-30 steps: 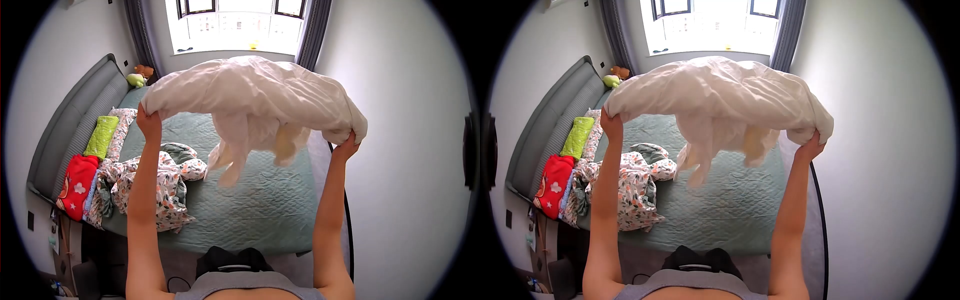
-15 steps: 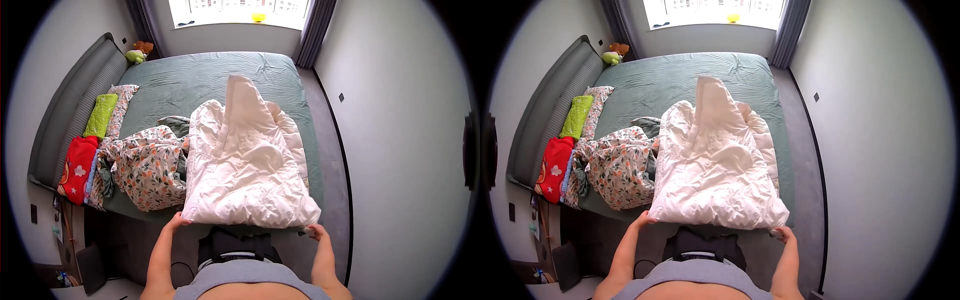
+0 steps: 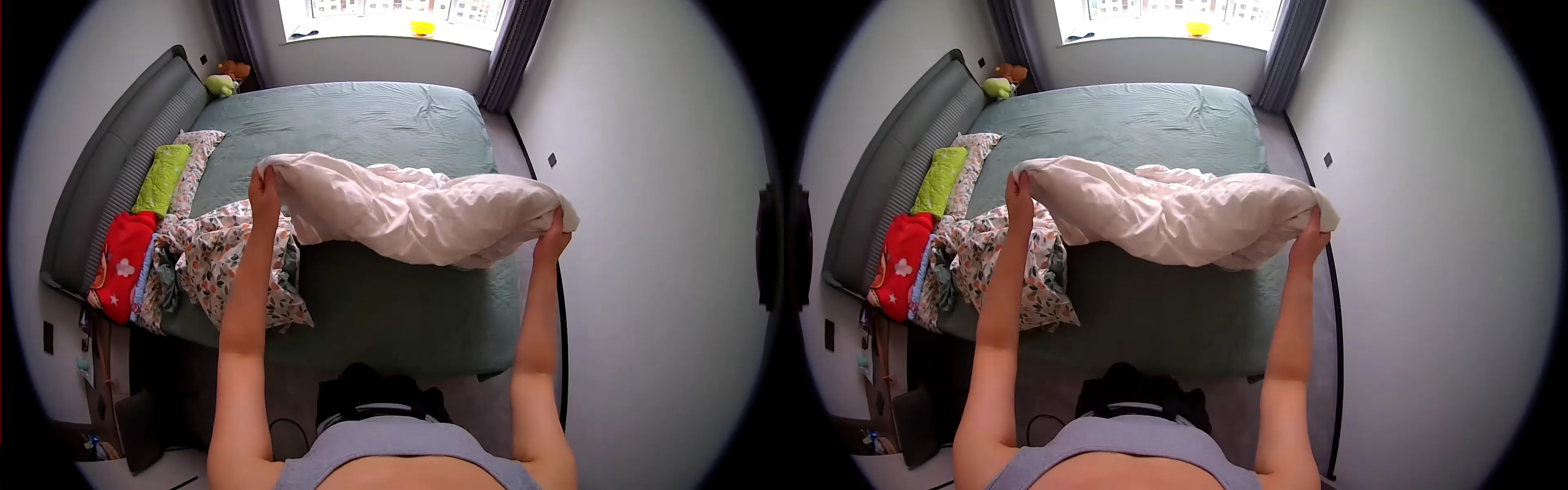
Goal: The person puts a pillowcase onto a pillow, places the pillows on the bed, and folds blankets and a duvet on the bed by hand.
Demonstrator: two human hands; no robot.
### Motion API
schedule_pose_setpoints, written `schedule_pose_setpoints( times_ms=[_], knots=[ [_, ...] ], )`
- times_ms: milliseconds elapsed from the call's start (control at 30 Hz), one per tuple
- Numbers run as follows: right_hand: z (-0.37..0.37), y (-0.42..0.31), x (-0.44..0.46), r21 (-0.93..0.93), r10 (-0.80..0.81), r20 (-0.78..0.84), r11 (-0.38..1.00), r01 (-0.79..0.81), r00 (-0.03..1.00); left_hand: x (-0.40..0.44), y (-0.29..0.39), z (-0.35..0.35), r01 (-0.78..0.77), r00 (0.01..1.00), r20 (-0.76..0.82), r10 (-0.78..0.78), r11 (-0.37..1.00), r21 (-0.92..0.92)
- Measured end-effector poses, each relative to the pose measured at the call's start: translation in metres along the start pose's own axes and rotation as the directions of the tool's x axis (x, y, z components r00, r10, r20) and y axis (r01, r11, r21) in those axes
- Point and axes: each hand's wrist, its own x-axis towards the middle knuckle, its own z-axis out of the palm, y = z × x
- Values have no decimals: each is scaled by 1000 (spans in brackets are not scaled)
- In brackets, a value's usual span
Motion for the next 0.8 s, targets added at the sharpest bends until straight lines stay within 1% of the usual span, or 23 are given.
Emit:
schedule_pose_setpoints(
  times_ms=[33,100,133,167,200,233,267,300,333,367,400,433,467,500,533,567,600,633,700,733,767,800],
  knots=[
    [11,-36,-2,31,-16,-73,999,18,997,7,19,-5,25,997,-71,-42,973,-231],
    [-16,-33,7,100,25,-26,995,-22,999,-3,13,-25,75,988,-90,-122,909,-409],
    [-39,-14,6,-118,30,-7,993,-30,1000,-22,-4,-34,137,981,-79,-176,923,-358],
    [-67,18,-1,-330,42,11,943,-36,999,-45,-49,-53,161,987,11,-161,984,-75],
    [-90,45,-15,-449,101,-44,887,-110,994,-78,-91,-61,199,980,0,-200,979,46],
    [-116,70,-31,-558,154,-105,808,-186,982,-112,-106,-72,239,967,53,-250,958,160],
    [-148,94,-44,-540,216,-164,797,-271,963,-145,-109,-76,328,943,8,-332,935,132],
    [-179,109,-58,-521,280,-222,776,-356,934,-172,-112,-87,379,924,5,-383,916,133],
    [-199,114,-73,-523,317,-308,732,-437,897,-201,-141,-107,392,916,-18,-401,884,257],
    [-219,119,-89,-519,348,-392,681,-517,852,-225,-141,-123,441,880,38,-474,843,306],
    [-245,125,-102,-580,370,-414,597,-554,832,-252,-148,-135,381,897,68,-436,842,383],
    [-272,132,-115,-634,389,-437,507,-585,811,-273,-135,-141,356,866,138,-481,786,506],
    [-300,139,-132,-665,346,-424,509,-547,837,-298,-135,-151,324,827,192,-528,729,603],
    [-322,143,-147,-695,303,-404,511,-505,863,-321,-127,-157,363,760,186,-623,644,674],
    [-334,140,-162,-768,247,-500,316,-557,830,-344,-122,-166,356,710,190,-678,579,733],
    [-347,134,-177,-796,168,-577,106,-596,799,-364,-117,-176,336,646,223,-730,534,776],
    [-363,132,-194,-753,206,-633,59,-655,746,-390,-121,-188,304,613,258,-747,524,796],
    [-380,136,-208,-707,239,-684,15,-707,689,-402,-112,-188,317,555,236,-798,465,826],
    [-412,162,-233,-665,384,-689,1,-747,615,-415,-114,-179,345,499,194,-844,399,850],
    [-426,175,-245,-642,451,-687,-11,-767,569,-415,-121,-173,284,395,185,-900,311,907],
    [-392,173,-242,-723,402,-675,-192,-663,619,-411,-133,-165,211,286,166,-944,231,950],
    [-351,166,-238,-749,351,-658,-389,-536,666,-408,-144,-156,127,172,136,-976,159,979]
  ],
)
